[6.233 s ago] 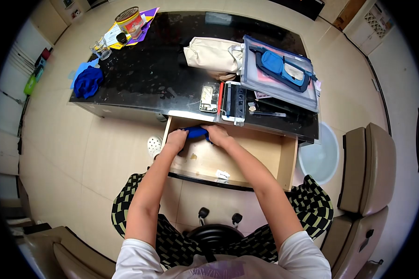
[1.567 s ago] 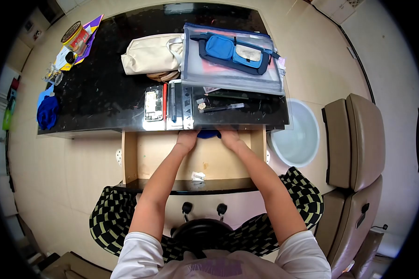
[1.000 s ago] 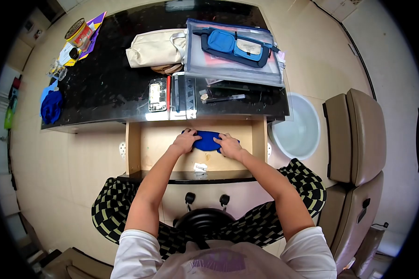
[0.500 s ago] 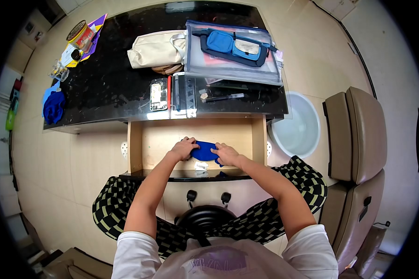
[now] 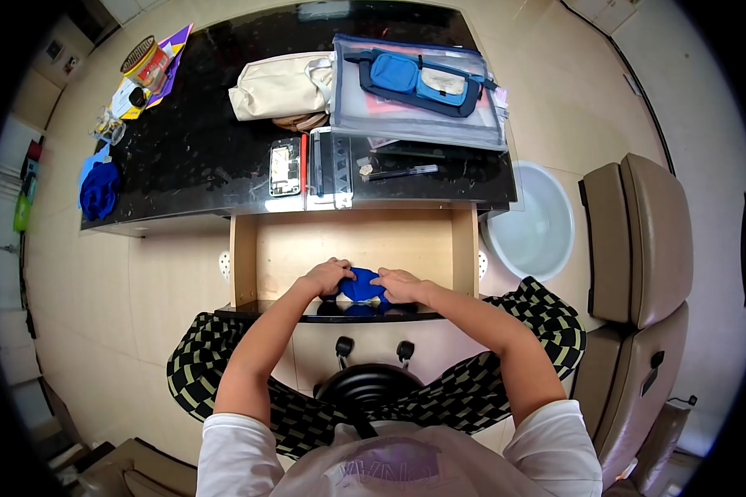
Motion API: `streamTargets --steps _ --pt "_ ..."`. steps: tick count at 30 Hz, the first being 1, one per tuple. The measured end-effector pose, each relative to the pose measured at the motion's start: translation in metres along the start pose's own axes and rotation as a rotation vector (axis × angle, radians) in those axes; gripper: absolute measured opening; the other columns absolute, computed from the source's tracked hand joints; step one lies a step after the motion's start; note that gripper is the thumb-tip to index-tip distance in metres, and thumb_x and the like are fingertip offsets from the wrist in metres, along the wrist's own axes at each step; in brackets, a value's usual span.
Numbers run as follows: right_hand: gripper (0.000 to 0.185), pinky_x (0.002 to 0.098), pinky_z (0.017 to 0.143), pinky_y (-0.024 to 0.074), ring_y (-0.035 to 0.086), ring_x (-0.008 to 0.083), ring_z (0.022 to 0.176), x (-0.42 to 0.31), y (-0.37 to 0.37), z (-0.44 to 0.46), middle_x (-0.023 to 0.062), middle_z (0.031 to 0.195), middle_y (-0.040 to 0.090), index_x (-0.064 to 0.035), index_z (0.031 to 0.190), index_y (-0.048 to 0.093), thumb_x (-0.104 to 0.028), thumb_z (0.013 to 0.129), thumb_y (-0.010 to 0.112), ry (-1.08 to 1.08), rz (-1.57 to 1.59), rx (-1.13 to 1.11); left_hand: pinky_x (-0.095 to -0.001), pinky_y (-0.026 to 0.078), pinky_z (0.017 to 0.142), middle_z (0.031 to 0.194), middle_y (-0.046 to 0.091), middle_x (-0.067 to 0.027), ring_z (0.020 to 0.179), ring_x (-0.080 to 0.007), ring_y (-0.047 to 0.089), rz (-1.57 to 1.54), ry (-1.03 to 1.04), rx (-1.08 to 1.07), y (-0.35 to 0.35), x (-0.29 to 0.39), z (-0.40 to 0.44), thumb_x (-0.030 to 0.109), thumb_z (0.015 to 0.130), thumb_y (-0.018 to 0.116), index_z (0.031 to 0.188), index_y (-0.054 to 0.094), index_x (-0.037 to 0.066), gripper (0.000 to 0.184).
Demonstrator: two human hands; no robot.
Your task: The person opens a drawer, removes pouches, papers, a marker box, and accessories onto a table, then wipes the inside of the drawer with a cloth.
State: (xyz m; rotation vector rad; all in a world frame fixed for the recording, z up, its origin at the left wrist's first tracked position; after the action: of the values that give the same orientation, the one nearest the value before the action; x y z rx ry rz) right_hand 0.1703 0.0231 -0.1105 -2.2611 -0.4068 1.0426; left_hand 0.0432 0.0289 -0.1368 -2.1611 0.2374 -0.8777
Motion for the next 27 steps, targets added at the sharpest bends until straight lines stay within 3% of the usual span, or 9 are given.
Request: streamTargets --steps 11,16,27 --pt "0.046 0.0346 0.088 0.0404 0.050 0.0290 0.103 0.007 0.015 0.016 0.0133 0.108 0.053 -0.0127 0.112 0.055 -0.003 0.068 0.047 0.068 0.124 -0.079 -0.0343 0.041 0.089 0.110 0.053 -0.0073 0.105 -0.0269 0.049 -0.083 0.055 -0.149 0.024 -0.001 0.004 0.002 0.064 0.059 0.106 0.059 0.018 0.044" --pt "0.045 0.0350 0.085 0.0418 0.053 0.0316 0.099 0.017 0.030 0.029 0.0184 0.105 0.057 -0.0126 0.112 0.055 -0.004 0.069 0.047 0.157 0.268 -0.205 -0.0344 0.041 0.089 0.112 0.053 -0.0054 0.108 -0.0252 0.048 -0.097 0.012 -0.222 0.024 0.003 0.001 0.004 0.067 0.057 0.109 0.058 0.018 0.044" --pt "0.043 0.0324 0.081 0.0447 0.058 0.0266 0.092 0.022 0.039 0.040 0.0143 0.102 0.060 -0.0116 0.107 0.060 -0.007 0.067 0.047 0.235 0.366 -0.309 -0.0342 0.040 0.090 0.116 0.053 -0.0043 0.111 -0.0235 0.047 -0.088 -0.093 -0.355 0.034 0.003 0.006 0.008 0.070 0.052 0.112 0.056 0.020 0.044"
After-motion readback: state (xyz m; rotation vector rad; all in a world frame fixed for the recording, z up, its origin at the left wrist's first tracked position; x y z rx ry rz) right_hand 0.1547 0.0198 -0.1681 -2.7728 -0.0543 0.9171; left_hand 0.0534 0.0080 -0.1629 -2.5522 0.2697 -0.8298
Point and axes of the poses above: each hand's wrist, its own z-axis towards the middle knuckle, its own y-axis out of the palm, x = y × z, the point moved 7 cm from there along z, towards the middle knuckle
